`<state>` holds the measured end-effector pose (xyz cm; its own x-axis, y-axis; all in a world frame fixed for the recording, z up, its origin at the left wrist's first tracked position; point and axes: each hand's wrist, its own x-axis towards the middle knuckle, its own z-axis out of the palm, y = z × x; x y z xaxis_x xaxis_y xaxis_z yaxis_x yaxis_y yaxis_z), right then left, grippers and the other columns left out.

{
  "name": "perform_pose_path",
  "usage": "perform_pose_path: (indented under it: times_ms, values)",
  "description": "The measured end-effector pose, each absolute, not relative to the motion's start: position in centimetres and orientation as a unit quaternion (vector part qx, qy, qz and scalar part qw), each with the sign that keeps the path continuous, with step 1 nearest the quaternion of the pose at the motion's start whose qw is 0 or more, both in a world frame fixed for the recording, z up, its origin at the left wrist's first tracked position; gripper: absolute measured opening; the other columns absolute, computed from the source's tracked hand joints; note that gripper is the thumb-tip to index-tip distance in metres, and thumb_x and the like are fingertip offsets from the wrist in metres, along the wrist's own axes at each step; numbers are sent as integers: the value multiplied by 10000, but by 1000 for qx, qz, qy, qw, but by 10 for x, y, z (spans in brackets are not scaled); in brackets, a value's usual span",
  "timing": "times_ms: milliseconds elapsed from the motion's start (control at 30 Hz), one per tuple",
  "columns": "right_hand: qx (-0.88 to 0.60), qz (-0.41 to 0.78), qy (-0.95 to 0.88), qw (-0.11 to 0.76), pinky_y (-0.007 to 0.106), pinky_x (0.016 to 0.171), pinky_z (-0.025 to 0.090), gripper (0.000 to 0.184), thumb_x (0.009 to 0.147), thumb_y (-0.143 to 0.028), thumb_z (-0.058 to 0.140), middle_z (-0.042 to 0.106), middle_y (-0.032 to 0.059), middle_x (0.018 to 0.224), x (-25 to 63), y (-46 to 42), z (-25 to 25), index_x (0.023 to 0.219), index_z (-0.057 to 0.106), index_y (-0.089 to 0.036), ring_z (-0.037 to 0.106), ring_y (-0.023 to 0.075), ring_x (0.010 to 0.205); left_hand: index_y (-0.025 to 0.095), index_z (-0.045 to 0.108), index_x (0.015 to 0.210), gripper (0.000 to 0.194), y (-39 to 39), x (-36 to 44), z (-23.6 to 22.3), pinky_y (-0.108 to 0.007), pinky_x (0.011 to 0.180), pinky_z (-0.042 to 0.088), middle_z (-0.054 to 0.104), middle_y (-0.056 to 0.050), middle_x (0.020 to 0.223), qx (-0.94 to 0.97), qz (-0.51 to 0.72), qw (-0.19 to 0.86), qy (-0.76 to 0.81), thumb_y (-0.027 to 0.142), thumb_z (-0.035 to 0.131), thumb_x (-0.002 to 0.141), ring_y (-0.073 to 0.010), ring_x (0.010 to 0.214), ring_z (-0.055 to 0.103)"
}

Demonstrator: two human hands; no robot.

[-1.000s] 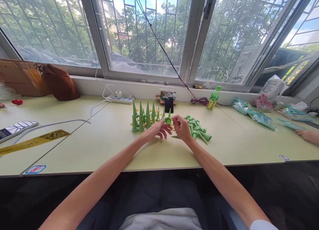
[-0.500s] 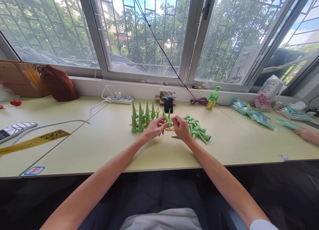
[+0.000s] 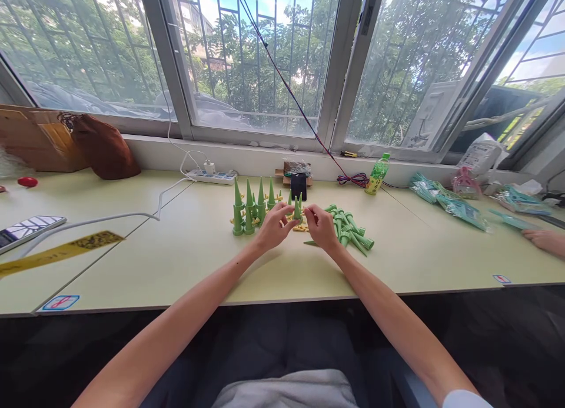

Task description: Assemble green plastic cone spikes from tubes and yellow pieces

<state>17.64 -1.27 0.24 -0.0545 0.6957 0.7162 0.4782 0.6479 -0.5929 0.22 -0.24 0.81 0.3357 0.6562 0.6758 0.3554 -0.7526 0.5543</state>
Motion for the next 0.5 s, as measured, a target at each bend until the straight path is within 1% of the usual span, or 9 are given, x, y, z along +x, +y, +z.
perform_pose_path:
  times_ms: [100, 167, 233, 300, 333, 367, 433, 500]
  values:
    - [-408, 95, -718, 556, 244, 549, 326, 310, 983, -396, 421, 466, -31, 604, 176, -13, 3, 784, 541, -191, 380, 111, 528, 184, 633, 1022, 224, -3, 3, 8, -189, 479, 456, 559, -52, 998, 803, 483, 152, 315, 369, 630, 897, -58, 581, 553]
    - [-412, 88, -715, 559, 244, 555, 330, 316, 986, -397, 416, 470, -32, 607, 176, -14, 3, 784, 544, -190, 381, 109, 530, 185, 621, 1061, 260, -3, 5, 9, -195, 479, 457, 577, -53, 997, 796, 487, 163, 321, 389, 618, 900, -60, 565, 551]
    - [-418, 80, -709, 562, 244, 562, 333, 322, 988, -400, 415, 468, -33, 604, 176, -14, 4, 782, 546, -189, 384, 110, 532, 185, 606, 1098, 318, -4, 6, 11, -203, 471, 453, 605, -51, 982, 779, 495, 193, 334, 436, 598, 904, -62, 531, 544]
    - [-425, 74, -702, 567, 245, 564, 335, 328, 989, -407, 416, 461, -34, 595, 176, -15, 4, 781, 546, -189, 390, 113, 535, 178, 611, 1073, 367, -6, 6, 14, -209, 454, 436, 639, -41, 916, 755, 497, 236, 355, 504, 559, 913, -67, 484, 535]
    - [-427, 73, -698, 570, 246, 563, 337, 330, 989, -411, 415, 458, -34, 591, 177, -15, 4, 782, 546, -190, 395, 115, 536, 168, 624, 1004, 393, -7, 5, 16, -210, 445, 419, 649, -32, 847, 745, 494, 256, 368, 539, 529, 920, -71, 460, 530]
    - [-428, 74, -696, 572, 246, 561, 338, 331, 990, -415, 414, 458, -33, 588, 177, -15, 4, 784, 546, -192, 402, 118, 538, 154, 632, 902, 436, -8, 5, 17, -211, 445, 404, 643, -22, 735, 736, 487, 270, 385, 569, 501, 925, -78, 437, 518]
    - [-429, 78, -693, 575, 246, 556, 342, 336, 992, -424, 410, 461, -29, 585, 177, -15, 4, 788, 547, -194, 414, 123, 541, 138, 624, 723, 573, -9, 3, 20, -213, 425, 355, 534, 2, 479, 720, 460, 308, 420, 628, 417, 938, -79, 359, 436]
    - [-427, 83, -694, 574, 246, 550, 344, 341, 993, -434, 407, 465, -27, 585, 177, -16, 5, 797, 550, -195, 418, 125, 543, 135, 609, 630, 692, -10, 2, 21, -218, 393, 290, 476, -5, 390, 707, 414, 384, 425, 687, 329, 937, -74, 311, 357]
